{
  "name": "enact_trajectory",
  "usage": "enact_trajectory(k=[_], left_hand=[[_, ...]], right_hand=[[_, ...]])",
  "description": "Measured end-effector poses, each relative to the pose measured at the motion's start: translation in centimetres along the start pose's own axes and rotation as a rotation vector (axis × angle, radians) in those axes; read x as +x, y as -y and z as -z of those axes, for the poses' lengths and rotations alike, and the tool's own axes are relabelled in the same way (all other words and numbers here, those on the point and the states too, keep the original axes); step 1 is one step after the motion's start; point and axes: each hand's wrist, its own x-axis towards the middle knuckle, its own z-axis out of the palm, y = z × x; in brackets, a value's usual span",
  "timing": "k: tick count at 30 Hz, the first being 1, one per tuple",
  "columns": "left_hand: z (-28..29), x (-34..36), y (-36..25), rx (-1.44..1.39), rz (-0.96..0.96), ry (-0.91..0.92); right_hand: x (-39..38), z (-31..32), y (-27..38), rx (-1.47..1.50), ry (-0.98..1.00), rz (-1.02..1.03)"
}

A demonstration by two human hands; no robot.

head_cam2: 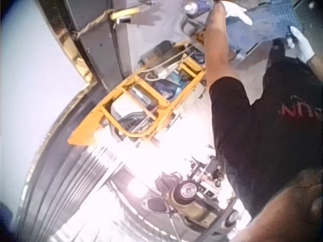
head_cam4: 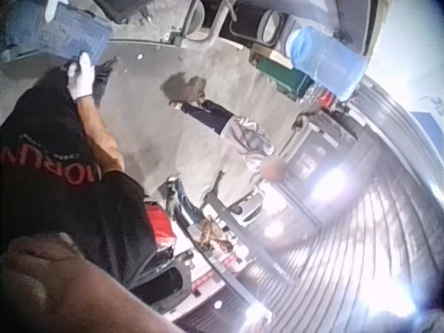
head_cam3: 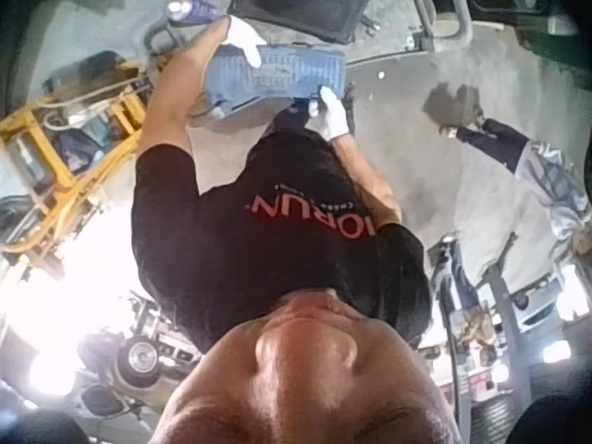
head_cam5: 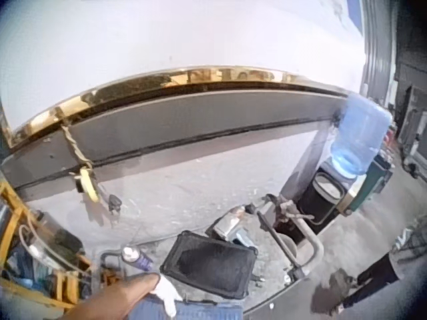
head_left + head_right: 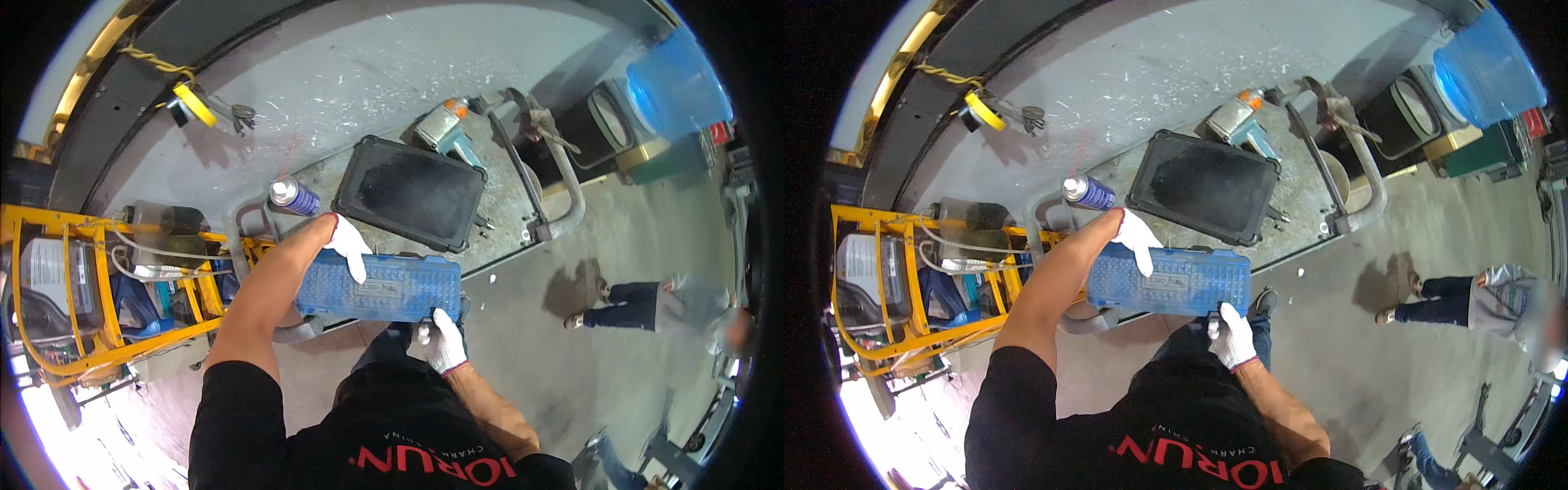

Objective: The person works on a car engine with the hood open, using a wrench to loosen and tighten bolts on the engine block. They then move to a tool cart and open a blue toolbox to select additional tools.

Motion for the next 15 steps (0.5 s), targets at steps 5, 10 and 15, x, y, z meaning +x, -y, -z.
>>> enact_trajectory(k=[5, 10, 15], left_hand=[[0.3, 1.2, -1.4, 0.360, 0.073, -0.151], [-2.6, -2.2, -1.0, 0.685, -0.098, -0.647], [-10.3, -2.5, 0.7, 0.964, -0.030, -1.020]], right_hand=[[0.8, 1.4, -2.7, 0.042, -0.059, 0.015], [0.8, 0.4, -3.7, -0.042, 0.023, 0.076], [3.3, 2.9, -4.4, -0.512, 0.019, 0.160]])
